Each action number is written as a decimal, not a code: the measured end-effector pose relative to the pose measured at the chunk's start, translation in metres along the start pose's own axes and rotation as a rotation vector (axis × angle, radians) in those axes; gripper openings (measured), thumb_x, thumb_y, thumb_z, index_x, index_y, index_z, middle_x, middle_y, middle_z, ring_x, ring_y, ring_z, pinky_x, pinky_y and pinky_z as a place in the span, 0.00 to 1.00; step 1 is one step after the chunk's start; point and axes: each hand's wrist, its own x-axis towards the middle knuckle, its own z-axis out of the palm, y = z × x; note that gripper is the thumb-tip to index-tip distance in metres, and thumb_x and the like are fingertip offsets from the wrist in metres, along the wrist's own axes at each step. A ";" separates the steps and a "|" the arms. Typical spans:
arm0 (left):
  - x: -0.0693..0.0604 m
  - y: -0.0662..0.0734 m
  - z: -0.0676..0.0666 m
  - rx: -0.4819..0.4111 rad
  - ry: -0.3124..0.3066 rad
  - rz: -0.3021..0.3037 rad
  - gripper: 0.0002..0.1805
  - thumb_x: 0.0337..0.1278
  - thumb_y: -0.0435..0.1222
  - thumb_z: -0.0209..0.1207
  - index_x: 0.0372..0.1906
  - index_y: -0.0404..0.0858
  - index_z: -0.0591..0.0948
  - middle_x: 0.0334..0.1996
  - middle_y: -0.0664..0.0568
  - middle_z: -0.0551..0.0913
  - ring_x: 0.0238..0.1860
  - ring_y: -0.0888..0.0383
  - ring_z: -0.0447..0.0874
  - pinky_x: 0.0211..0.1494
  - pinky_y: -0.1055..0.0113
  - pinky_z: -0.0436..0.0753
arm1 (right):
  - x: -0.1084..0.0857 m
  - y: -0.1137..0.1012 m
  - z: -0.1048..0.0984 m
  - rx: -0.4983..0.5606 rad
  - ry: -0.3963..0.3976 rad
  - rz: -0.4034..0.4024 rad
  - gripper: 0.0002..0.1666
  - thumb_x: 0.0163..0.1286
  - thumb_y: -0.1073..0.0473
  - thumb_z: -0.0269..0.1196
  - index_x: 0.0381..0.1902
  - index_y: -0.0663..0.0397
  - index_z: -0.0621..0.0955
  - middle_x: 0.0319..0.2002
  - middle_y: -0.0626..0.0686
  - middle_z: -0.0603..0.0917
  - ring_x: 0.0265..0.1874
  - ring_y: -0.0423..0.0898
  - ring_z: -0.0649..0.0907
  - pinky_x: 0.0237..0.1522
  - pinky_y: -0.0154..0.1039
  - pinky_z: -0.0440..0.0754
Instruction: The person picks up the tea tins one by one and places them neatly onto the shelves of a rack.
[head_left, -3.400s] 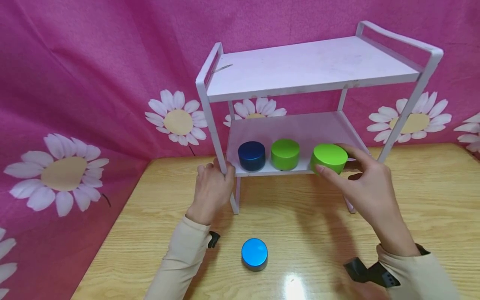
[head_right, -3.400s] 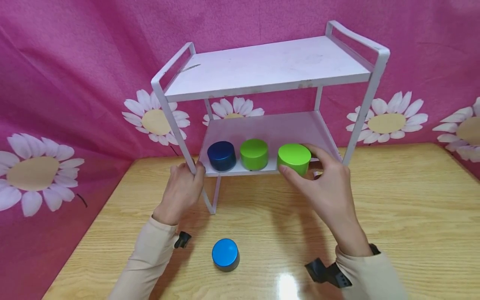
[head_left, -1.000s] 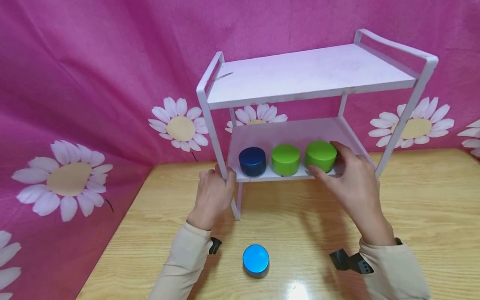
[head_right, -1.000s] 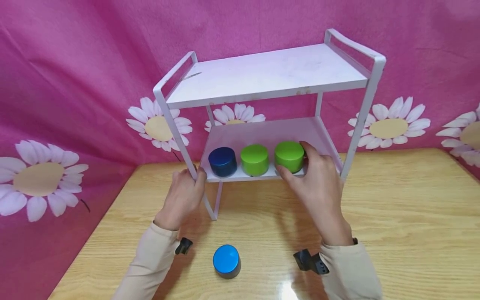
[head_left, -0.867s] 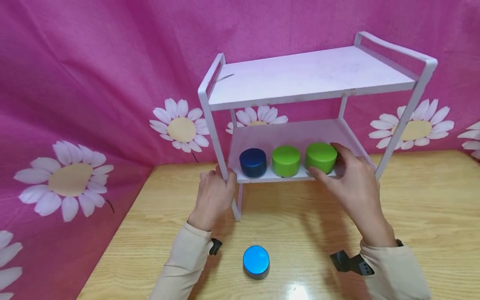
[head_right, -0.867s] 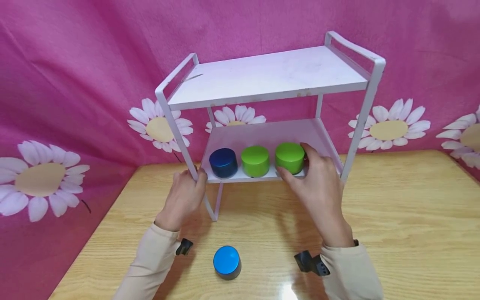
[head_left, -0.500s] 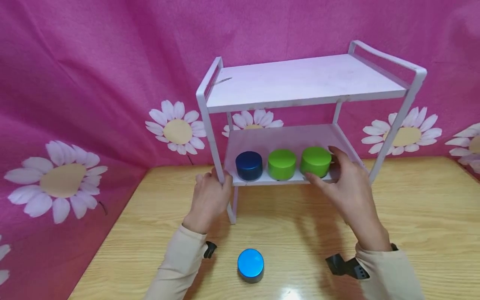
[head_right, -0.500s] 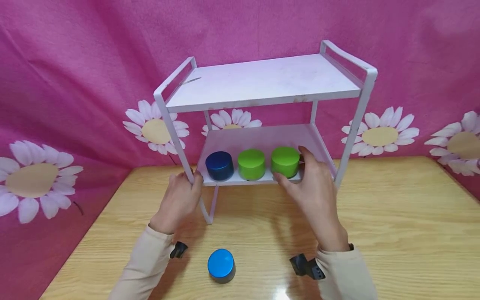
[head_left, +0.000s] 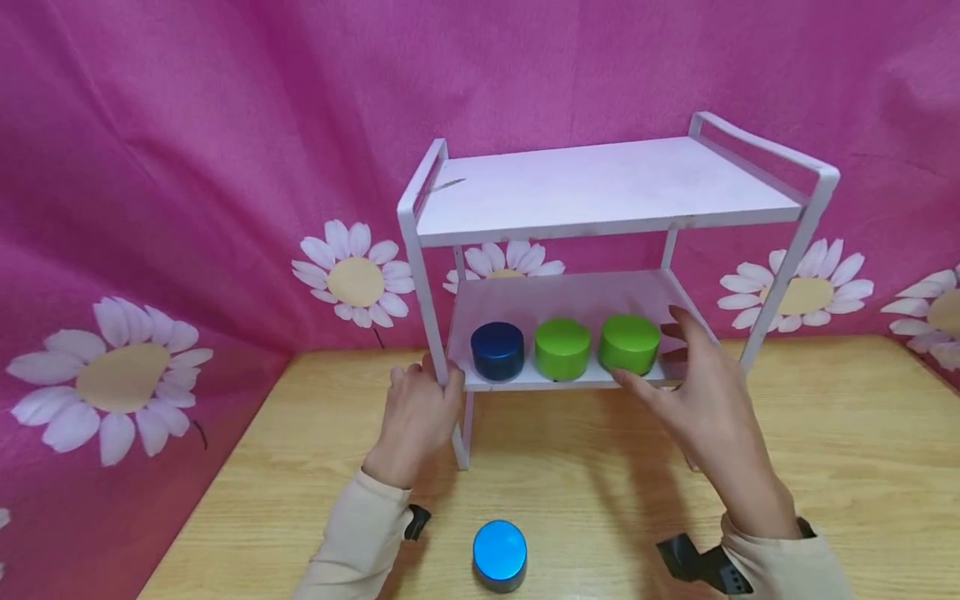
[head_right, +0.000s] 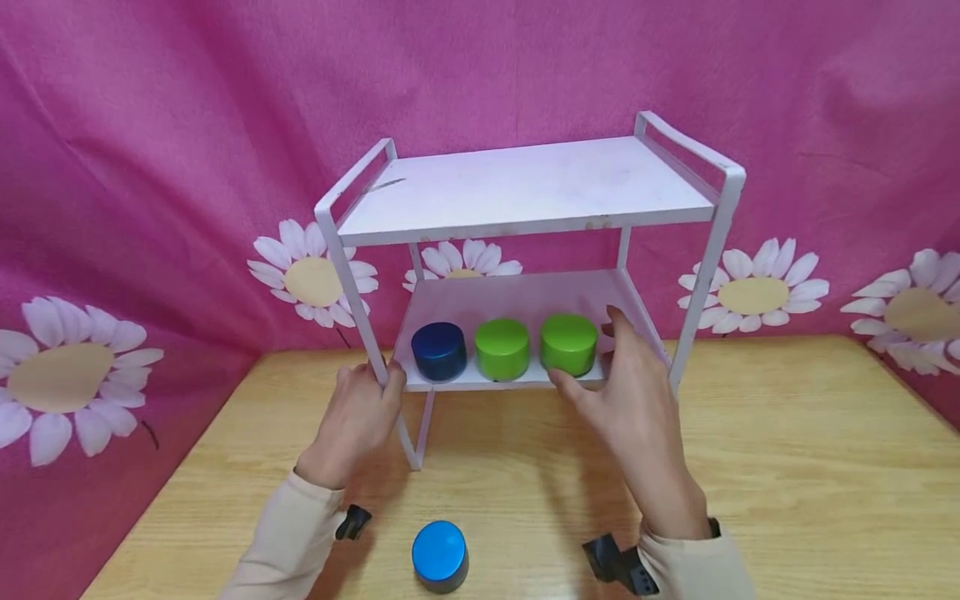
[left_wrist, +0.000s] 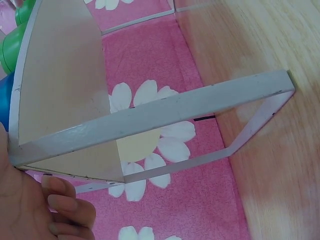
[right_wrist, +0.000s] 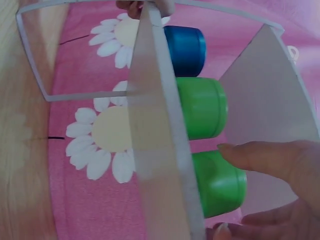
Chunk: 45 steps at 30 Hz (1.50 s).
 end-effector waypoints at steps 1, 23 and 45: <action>0.000 -0.001 0.000 -0.001 0.001 -0.001 0.21 0.68 0.47 0.42 0.51 0.34 0.71 0.30 0.47 0.73 0.41 0.49 0.66 0.38 0.59 0.69 | -0.001 -0.001 -0.001 -0.001 -0.007 0.009 0.55 0.54 0.53 0.73 0.70 0.69 0.58 0.57 0.72 0.74 0.45 0.68 0.81 0.44 0.61 0.77; 0.005 0.000 -0.001 -0.004 0.038 0.026 0.19 0.68 0.46 0.41 0.47 0.35 0.72 0.30 0.47 0.73 0.39 0.49 0.66 0.37 0.59 0.70 | -0.012 -0.027 -0.009 -0.134 0.185 -0.162 0.54 0.44 0.61 0.78 0.68 0.62 0.65 0.51 0.63 0.79 0.43 0.60 0.80 0.29 0.54 0.76; 0.000 -0.003 0.001 0.008 0.051 0.073 0.19 0.69 0.46 0.43 0.45 0.33 0.72 0.26 0.49 0.73 0.36 0.49 0.67 0.36 0.60 0.67 | -0.073 -0.017 0.044 -0.030 -0.138 -0.416 0.40 0.45 0.57 0.78 0.58 0.53 0.75 0.48 0.46 0.81 0.37 0.38 0.77 0.32 0.32 0.78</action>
